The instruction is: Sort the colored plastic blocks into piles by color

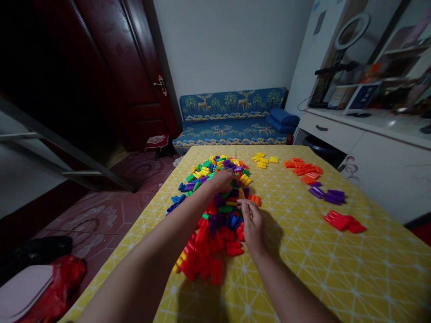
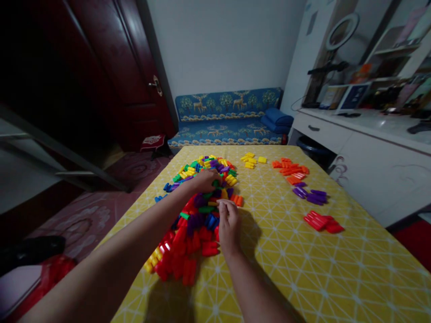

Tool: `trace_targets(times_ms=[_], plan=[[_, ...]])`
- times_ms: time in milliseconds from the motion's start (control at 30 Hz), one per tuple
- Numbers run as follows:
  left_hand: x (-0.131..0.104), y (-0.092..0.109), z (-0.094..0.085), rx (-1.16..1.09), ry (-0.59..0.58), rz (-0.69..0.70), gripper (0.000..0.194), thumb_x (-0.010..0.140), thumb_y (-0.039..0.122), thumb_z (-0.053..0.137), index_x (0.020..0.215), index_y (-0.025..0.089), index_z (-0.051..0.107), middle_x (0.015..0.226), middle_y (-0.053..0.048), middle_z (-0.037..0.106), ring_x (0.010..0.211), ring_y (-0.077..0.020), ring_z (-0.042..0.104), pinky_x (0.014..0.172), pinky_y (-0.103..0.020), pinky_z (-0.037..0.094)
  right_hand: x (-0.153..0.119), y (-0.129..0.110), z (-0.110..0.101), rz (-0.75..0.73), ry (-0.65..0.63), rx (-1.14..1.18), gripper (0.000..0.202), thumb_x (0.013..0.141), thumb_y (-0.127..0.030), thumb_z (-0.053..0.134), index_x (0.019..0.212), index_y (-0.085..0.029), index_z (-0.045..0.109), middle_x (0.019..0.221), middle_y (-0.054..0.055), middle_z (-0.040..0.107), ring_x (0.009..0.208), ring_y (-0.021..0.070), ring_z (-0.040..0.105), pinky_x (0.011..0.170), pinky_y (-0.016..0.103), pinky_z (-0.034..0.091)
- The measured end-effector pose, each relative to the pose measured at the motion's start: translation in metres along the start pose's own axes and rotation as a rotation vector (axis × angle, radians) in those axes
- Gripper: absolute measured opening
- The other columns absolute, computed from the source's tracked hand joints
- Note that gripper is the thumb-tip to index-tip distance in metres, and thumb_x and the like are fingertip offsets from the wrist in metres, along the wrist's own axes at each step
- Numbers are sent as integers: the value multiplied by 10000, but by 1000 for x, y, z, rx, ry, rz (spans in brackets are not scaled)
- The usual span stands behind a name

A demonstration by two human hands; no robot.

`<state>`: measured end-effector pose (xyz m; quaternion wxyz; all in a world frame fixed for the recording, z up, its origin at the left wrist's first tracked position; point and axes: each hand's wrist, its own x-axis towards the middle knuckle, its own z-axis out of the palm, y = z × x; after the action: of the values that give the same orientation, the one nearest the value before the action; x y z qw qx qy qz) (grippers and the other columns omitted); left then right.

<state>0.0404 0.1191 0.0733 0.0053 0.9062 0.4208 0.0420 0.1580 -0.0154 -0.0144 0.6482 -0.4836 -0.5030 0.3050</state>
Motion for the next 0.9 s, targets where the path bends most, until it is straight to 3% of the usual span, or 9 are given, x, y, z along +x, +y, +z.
trace_targets(times_ms=[167, 367, 467, 533, 667, 900], plan=[[-60, -3, 3, -164, 84, 89, 365, 686, 54, 578, 959, 213, 760, 974, -68, 683, 918, -222, 640, 825, -307, 498, 1, 2, -1, 12, -10, 11, 374, 924, -523, 482, 968, -203, 672, 989, 86, 697, 886, 214, 649, 796, 360, 530], [-119, 13, 22, -416, 337, -61, 311, 782, 57, 578, 1023, 170, 738, 979, -91, 700, 908, -218, 654, 811, -310, 514, 1, 8, -1, 16, -58, 2, 379, 916, -526, 504, 999, -195, 668, 999, 96, 696, 923, 236, 656, 810, 378, 540], [-127, 23, 32, -629, 527, -184, 273, 811, 136, 638, 1066, 183, 724, 1014, -85, 724, 919, -223, 668, 834, -331, 524, -1, 8, 0, -17, -144, -30, 364, 905, -487, 553, 1096, -197, 663, 1075, 100, 690, 961, 234, 651, 848, 386, 541], [-126, 27, 39, -840, 592, -233, 312, 823, 191, 658, 1133, 188, 699, 1088, -87, 728, 969, -234, 676, 853, -336, 533, -3, 7, 1, -50, -208, -55, 385, 899, -444, 582, 1201, -210, 635, 1151, 99, 676, 1004, 230, 647, 888, 394, 537], [-124, 33, 50, -1149, 528, -196, 409, 834, 289, 678, 1222, 161, 656, 1178, -112, 709, 1064, -268, 670, 915, -359, 534, -6, 3, 3, -130, -274, -105, 475, 886, -367, 613, 1345, -259, 554, 1333, 74, 612, 1178, 233, 599, 999, 404, 502], [-129, 37, 49, -1113, 455, -149, 464, 901, 355, 611, 1329, 174, 603, 1288, -103, 671, 1175, -286, 625, 1019, -397, 484, -6, -6, 2, -190, -279, -150, 464, 871, -334, 638, 1325, -260, 580, 1313, 70, 632, 1209, 237, 589, 1031, 410, 492]])
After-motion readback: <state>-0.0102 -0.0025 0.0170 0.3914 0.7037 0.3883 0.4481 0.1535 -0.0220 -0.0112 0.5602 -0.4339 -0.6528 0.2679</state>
